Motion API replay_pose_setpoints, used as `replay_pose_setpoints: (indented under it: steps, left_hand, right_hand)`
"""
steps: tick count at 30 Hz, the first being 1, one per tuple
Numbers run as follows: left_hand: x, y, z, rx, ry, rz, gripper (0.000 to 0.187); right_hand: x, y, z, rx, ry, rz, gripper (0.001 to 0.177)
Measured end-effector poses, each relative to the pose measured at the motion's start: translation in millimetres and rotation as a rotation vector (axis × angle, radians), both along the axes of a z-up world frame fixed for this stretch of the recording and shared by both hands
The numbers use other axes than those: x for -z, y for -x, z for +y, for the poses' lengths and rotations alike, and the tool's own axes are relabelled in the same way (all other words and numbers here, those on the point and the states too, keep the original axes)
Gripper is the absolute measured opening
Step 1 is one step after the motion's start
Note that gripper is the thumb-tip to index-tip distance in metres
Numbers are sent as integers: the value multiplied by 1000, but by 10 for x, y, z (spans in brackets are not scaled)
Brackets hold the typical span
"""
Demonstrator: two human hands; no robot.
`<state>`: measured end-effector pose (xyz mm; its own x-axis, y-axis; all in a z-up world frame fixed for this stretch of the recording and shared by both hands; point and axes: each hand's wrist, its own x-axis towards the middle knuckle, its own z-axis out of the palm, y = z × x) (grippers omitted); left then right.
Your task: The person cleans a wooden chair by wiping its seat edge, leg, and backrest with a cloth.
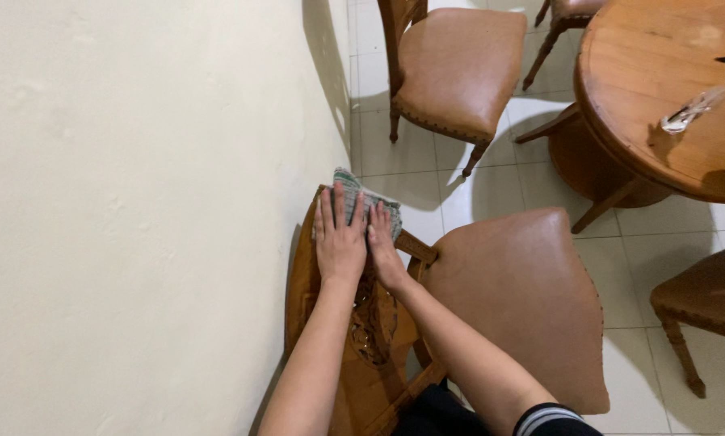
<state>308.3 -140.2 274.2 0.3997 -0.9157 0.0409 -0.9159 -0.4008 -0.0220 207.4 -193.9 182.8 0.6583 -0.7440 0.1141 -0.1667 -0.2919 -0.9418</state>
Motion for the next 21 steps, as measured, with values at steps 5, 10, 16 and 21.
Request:
replay_pose_setpoints:
  steps: [5, 10, 16, 21]
  left_hand:
    - [-71, 95, -41, -25, -57, -54, 68]
    - [8, 294, -75, -62, -128, -124, 70]
    - [334, 599, -166, 52, -385, -377, 79]
    - [575, 852, -256, 162, -465, -397, 95]
  right_hand:
    - [47, -26, -8, -2, -38, 71, 70]
    - [168, 91, -74, -33, -56, 64, 70]
    - [482, 378, -118, -74, -1, 72, 68]
    - [955, 569, -206, -67, -134, 191, 76]
